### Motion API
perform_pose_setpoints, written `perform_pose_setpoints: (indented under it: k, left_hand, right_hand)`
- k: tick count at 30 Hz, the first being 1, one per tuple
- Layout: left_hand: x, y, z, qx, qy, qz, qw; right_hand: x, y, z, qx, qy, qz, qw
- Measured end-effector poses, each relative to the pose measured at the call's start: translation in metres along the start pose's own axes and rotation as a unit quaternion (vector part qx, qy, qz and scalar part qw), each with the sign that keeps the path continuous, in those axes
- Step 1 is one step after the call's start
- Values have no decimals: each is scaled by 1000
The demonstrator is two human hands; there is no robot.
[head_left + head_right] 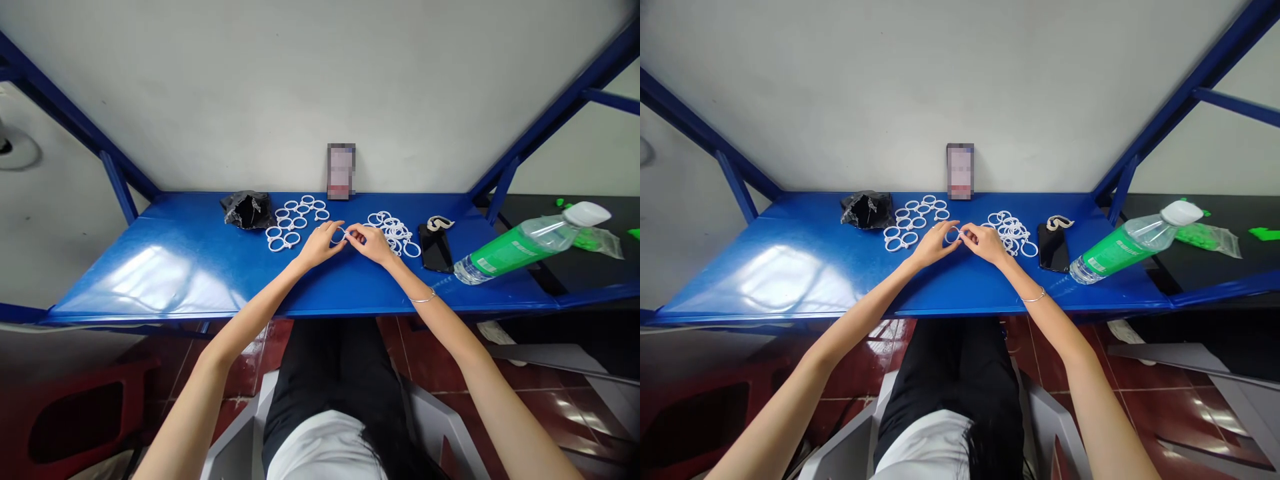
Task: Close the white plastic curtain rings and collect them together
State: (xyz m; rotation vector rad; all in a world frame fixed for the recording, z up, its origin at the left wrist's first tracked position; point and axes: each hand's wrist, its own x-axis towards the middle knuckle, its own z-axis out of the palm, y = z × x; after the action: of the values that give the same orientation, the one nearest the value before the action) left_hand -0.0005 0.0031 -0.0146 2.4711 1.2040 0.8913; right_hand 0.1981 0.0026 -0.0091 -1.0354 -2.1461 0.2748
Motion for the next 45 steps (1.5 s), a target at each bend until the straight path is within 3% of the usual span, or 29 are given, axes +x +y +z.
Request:
perform_pose_setpoints:
  k: [17,30,37,41,45]
  left_hand:
    - [-3,7,2,-9,35,-7,999]
    - [-2,8,-1,-130,87,-30,987]
    - [-2,12,-5,-242,87,-79,963]
    - [-3,11,2,-309,53,-114,943]
    - [-3,11,7,-379,57,-148,912]
  right_hand:
    - [0,-1,-3,6,-8,14,1000]
    - [0,-2,-2,33,4,38,999]
    - [2,-1,-1,163,-32,72,984]
    - [3,-3,-3,180,-49,89,978]
    - [3,-4,-3,167,-66,90,980]
